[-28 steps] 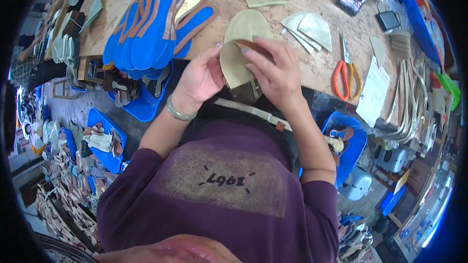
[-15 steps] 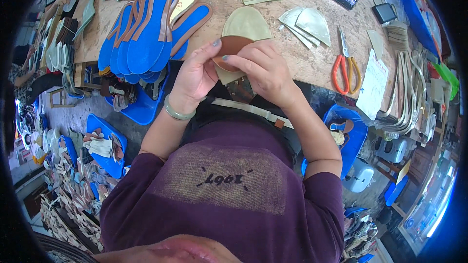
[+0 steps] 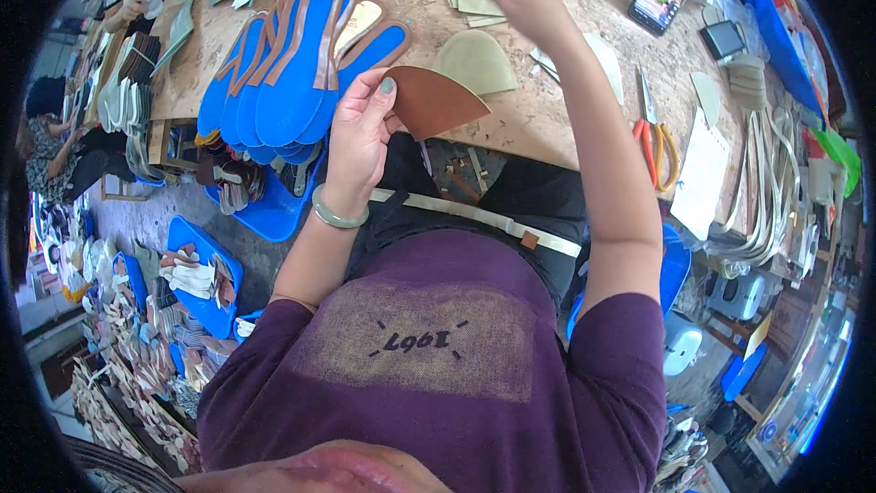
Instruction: The person assembles shoe components by hand at a workbench. They pick up beige semi-circular insoles and thin brown strips, aligning and pressing them together to form a single unit. The person handles the materials one at a time, repeatedly folding and pressing the edges to secure the assembly.
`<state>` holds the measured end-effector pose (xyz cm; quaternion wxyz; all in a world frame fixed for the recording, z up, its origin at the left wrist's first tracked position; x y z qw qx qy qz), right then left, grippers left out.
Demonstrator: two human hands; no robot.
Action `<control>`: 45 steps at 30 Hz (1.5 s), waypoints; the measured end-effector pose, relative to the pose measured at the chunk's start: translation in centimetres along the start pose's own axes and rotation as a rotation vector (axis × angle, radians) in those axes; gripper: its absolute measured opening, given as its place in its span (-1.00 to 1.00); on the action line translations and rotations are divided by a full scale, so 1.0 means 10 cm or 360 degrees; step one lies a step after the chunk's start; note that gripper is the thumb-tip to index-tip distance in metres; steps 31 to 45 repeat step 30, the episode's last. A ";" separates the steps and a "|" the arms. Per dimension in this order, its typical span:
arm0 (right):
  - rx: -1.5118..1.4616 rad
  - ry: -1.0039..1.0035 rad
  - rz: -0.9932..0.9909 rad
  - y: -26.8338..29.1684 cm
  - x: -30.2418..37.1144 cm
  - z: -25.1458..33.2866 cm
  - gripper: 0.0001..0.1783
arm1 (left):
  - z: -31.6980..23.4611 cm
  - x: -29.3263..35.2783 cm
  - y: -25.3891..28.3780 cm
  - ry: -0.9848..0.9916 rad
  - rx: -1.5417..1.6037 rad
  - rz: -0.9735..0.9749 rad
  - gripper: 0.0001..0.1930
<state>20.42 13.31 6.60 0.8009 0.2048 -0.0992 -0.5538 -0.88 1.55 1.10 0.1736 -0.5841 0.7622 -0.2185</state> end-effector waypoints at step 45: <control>-0.0654 0.0077 -0.0451 -0.68 1.37 0.22 -0.82 | -0.02 0.14 -0.79 -0.0913 -0.2031 0.0289 -0.42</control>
Point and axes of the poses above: each hand's wrist, its own x-axis away from the middle knuckle, its own y-axis out of the back of the hand, z = x × y, the point moved 1 cm from there along -x, towards the middle knuckle, and after that the axes turned 10 degrees about z, right-handed, at the moved point
